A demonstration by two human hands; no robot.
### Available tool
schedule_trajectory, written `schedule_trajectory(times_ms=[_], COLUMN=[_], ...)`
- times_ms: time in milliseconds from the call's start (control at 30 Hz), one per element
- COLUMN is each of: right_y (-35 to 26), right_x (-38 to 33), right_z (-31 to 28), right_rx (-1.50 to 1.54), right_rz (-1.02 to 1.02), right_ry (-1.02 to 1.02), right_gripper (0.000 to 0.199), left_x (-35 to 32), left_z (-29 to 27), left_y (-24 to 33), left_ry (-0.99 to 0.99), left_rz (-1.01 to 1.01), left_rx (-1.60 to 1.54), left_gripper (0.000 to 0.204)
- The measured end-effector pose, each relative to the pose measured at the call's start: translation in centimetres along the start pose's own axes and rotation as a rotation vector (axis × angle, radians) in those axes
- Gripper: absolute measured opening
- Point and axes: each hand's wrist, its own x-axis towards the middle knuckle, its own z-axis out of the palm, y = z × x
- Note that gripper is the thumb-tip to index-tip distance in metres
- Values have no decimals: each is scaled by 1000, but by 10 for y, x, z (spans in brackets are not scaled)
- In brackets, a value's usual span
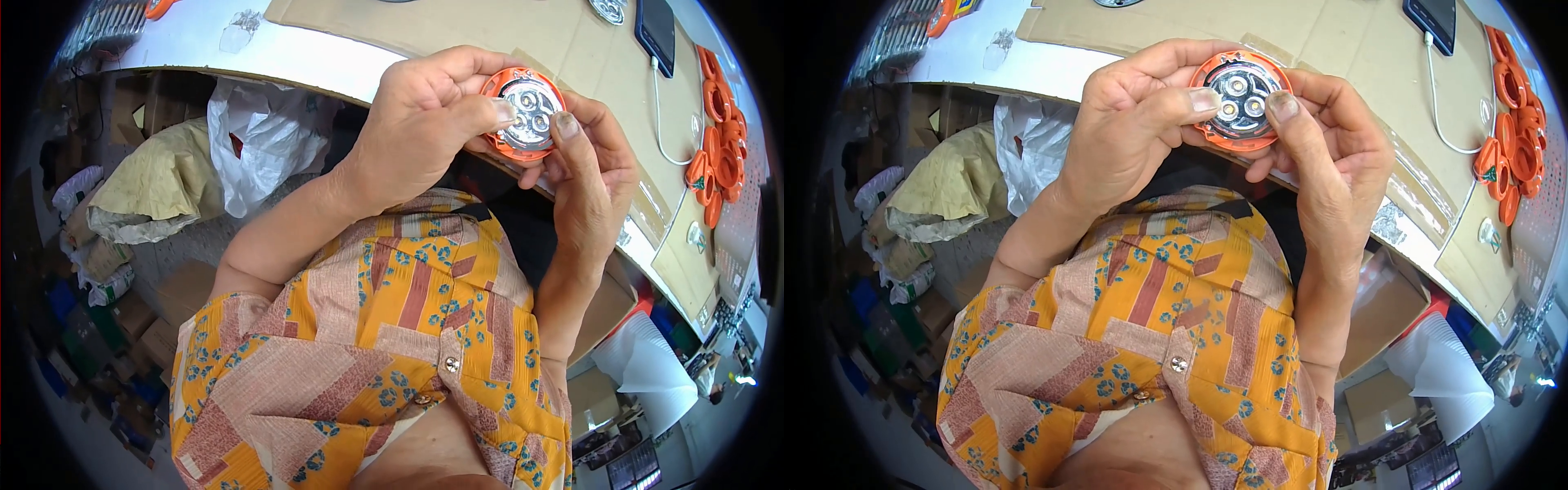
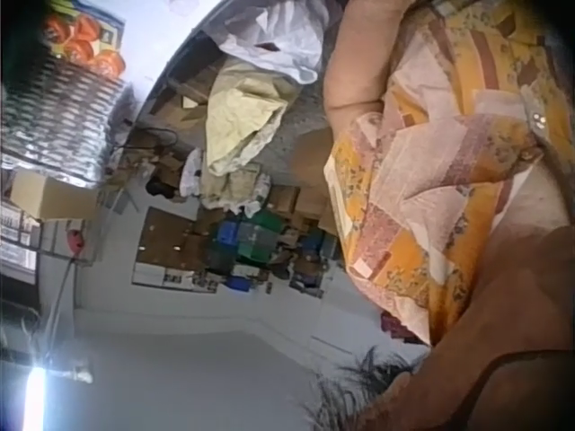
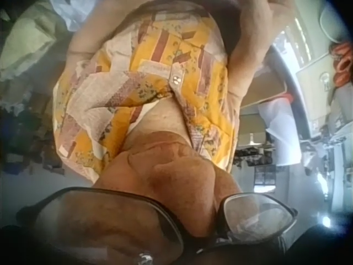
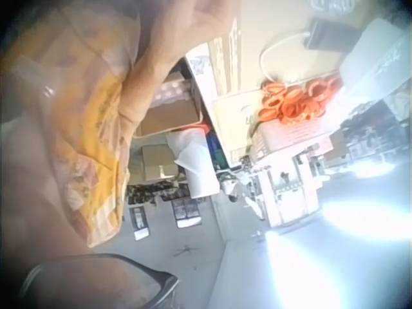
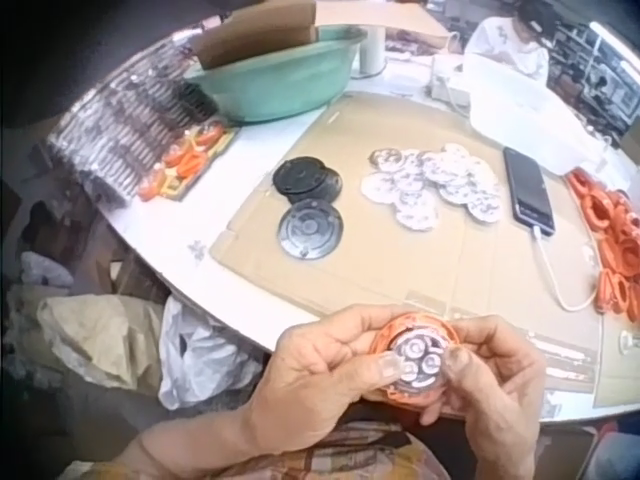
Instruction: The person assembles a circular orange light device by hand, fitting an LED circuit board and a plastic cover into an orange housing and connecting a wire connector.
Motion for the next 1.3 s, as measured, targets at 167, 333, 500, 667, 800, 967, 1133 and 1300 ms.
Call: schedule_trajectory(times_ms=[167, 333, 500, 667, 800, 967, 1133, 1300], right_y=[2, 5, -4, 2, -6, -31, -64, -87], right_x=[1, 3, -3, -7, -7, 10, 59, 93], right_z=[-1, 0, 2, 1, -15, -58, -145, -211], right_rx=[-10, -3, -48, 53, 62, -149, -1030, -1693], right_rz=[-27, -59, -86, -4, 7, -86, -489, -392], right_ry=[-11, -19, 37, -35, -152, 50, 479, 411], right_gripper=[26, 25, 24, 26, 28, 26, 22, 30], left_x=[-1, 1, 5, -2, 0, 19, 32, 36], left_z=[0, 1, 15, 18, 20, 29, 34, 30], left_y=[-3, -6, -4, 6, 4, 9, 4, 2], left_ry=[-8, 12, 52, 116, 122, 74, 84, 70], left_rz=[57, 173, 140, 31, -2, -48, -45, -68], left_rx=[61, 208, 114, 188, 201, 149, 228, 212], left_gripper=[40, 39, 38, 40, 41, 40, 41, 42])
